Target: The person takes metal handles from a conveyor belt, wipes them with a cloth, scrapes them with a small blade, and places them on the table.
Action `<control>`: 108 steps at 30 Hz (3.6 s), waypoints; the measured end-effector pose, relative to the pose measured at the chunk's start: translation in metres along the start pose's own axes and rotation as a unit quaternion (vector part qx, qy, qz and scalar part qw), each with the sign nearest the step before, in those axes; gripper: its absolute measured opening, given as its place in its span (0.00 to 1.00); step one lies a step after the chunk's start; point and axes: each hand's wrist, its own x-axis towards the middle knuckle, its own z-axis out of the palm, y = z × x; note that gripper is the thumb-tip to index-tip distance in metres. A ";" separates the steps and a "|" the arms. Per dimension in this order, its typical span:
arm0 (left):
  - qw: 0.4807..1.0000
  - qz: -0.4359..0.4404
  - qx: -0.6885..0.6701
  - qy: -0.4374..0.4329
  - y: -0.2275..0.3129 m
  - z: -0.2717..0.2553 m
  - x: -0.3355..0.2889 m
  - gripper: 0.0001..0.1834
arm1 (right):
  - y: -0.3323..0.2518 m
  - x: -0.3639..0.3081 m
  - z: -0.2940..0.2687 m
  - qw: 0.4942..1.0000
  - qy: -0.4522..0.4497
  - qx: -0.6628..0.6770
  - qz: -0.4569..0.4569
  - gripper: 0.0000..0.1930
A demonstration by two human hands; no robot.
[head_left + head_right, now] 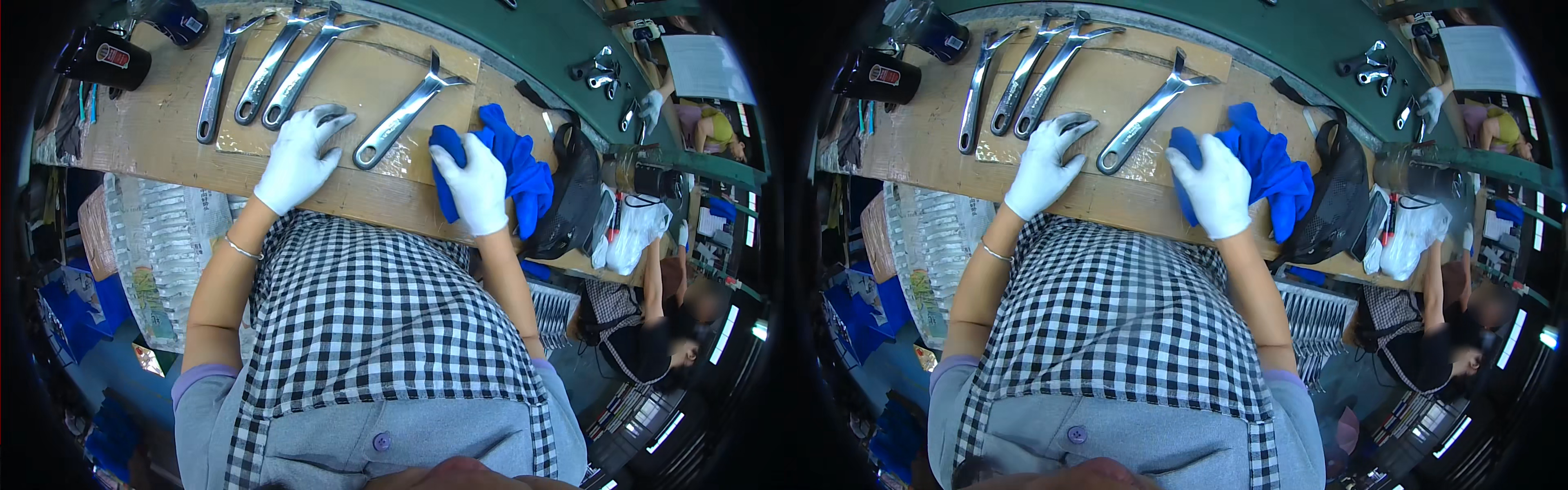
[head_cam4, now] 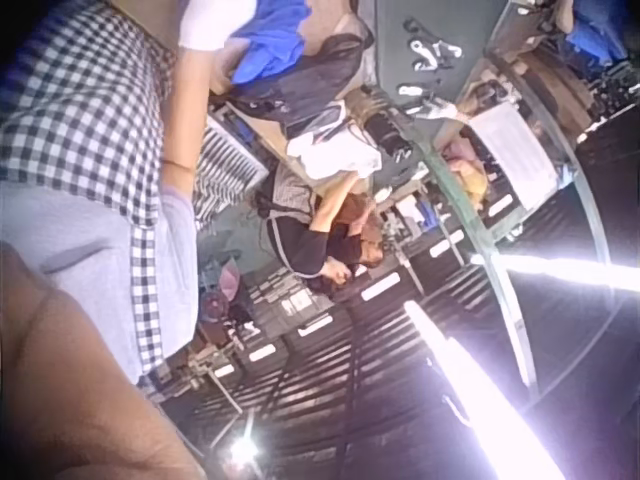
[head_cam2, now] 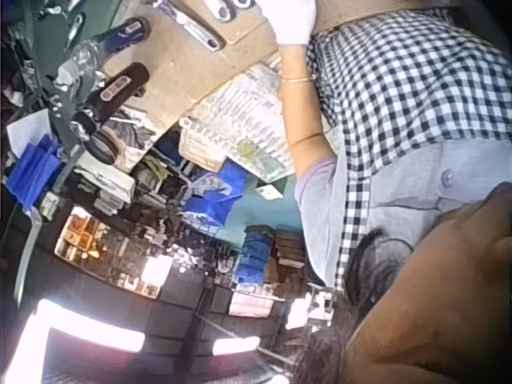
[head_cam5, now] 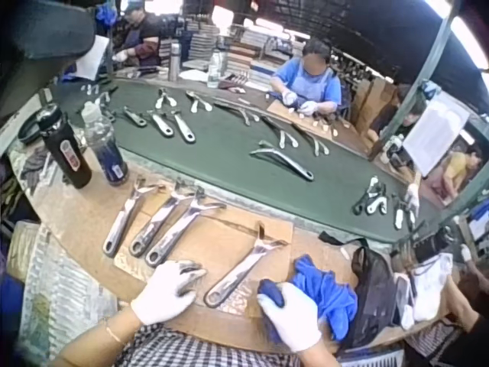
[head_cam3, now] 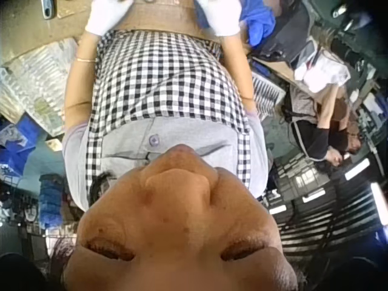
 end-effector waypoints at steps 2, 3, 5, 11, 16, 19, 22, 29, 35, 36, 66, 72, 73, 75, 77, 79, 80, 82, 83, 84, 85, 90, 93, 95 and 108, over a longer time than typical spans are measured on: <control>1.000 -0.005 0.002 0.007 0.007 0.002 0.002 0.28 | 0.008 -0.004 0.007 0.995 -0.002 -0.037 -0.098 0.16; 1.000 -0.012 0.003 0.012 0.013 0.004 0.002 0.27 | 0.012 -0.007 0.011 0.979 -0.007 -0.071 -0.193 0.17; 0.999 0.002 0.016 0.042 0.027 0.012 0.006 0.31 | 0.009 -0.011 0.020 0.971 -0.018 -0.112 -0.208 0.18; 0.992 -0.014 0.124 0.025 0.040 0.035 0.012 0.37 | -0.010 0.018 0.023 0.966 0.035 -0.077 -0.243 0.20; 0.992 0.004 0.112 0.063 0.032 0.039 0.017 0.33 | -0.022 0.030 0.037 0.946 0.019 -0.143 -0.290 0.19; 0.991 -0.001 0.121 0.056 0.035 0.039 0.014 0.31 | -0.015 0.023 0.028 0.942 -0.012 -0.147 -0.300 0.19; 0.992 -0.016 0.120 0.033 0.033 0.039 0.017 0.32 | -0.016 0.030 0.031 0.949 -0.016 -0.137 -0.284 0.18; 0.992 0.002 0.099 0.076 0.034 0.040 0.014 0.33 | 0.000 0.017 0.018 0.946 -0.069 -0.162 -0.271 0.23; 0.993 -0.001 0.099 0.058 0.035 0.040 0.014 0.32 | -0.010 0.028 0.017 0.974 0.026 -0.055 -0.218 0.18; 0.993 0.001 0.105 0.057 0.034 0.041 0.014 0.32 | -0.014 0.031 0.024 0.973 0.030 -0.051 -0.224 0.16; 0.995 -0.014 0.083 0.061 0.029 0.047 0.014 0.32 | -0.042 0.031 0.039 0.947 -0.028 -0.155 -0.279 0.10; 0.993 -0.003 0.090 0.077 0.029 0.046 0.010 0.33 | -0.022 0.020 0.037 0.964 -0.008 -0.128 -0.233 0.10; 0.995 -0.005 0.085 0.053 0.030 0.046 0.008 0.33 | -0.024 0.022 0.037 0.964 -0.004 -0.128 -0.233 0.10; 0.995 0.000 0.082 0.061 0.028 0.047 0.011 0.33 | -0.032 0.031 0.042 0.961 0.035 -0.134 -0.241 0.10; 0.994 -0.007 0.097 0.054 0.027 0.043 0.015 0.32 | -0.048 0.044 0.043 0.959 0.031 -0.166 -0.226 0.10; 0.994 -0.007 0.098 0.039 0.031 0.038 0.013 0.31 | -0.043 0.041 0.044 0.958 0.056 -0.129 -0.250 0.10; 0.994 -0.007 0.091 0.055 0.030 0.040 0.015 0.31 | -0.036 0.039 0.043 0.961 0.055 -0.123 -0.241 0.11; 0.992 0.004 0.084 0.092 0.031 0.042 0.017 0.31 | -0.013 0.027 0.038 0.969 0.049 -0.099 -0.220 0.11; 0.991 0.005 0.089 0.096 0.031 0.042 0.016 0.31 | -0.003 0.022 0.035 0.972 0.028 -0.129 -0.192 0.10; 0.992 -0.002 0.091 0.087 0.031 0.041 0.014 0.31 | 0.008 0.018 0.032 0.978 0.040 -0.100 -0.181 0.10; 0.993 -0.006 0.091 0.078 0.033 0.042 0.015 0.31 | 0.014 0.016 0.027 0.982 0.052 -0.073 -0.167 0.10; 0.996 -0.047 0.072 0.001 0.046 0.026 0.020 0.38 | 0.025 0.009 0.012 0.992 0.061 -0.057 -0.092 0.14; 0.996 0.012 0.060 0.062 0.054 0.038 0.041 0.39 | 0.018 0.003 0.020 0.979 0.046 -0.155 -0.127 0.19; 0.997 0.015 0.080 0.017 0.056 0.048 0.057 0.37 | 0.013 0.003 0.024 0.973 0.047 -0.187 -0.130 0.18; 0.655 -0.354 -0.628 -0.227 0.027 0.007 0.045 0.16 | -0.005 0.076 0.055 0.964 0.106 0.015 -0.241 0.14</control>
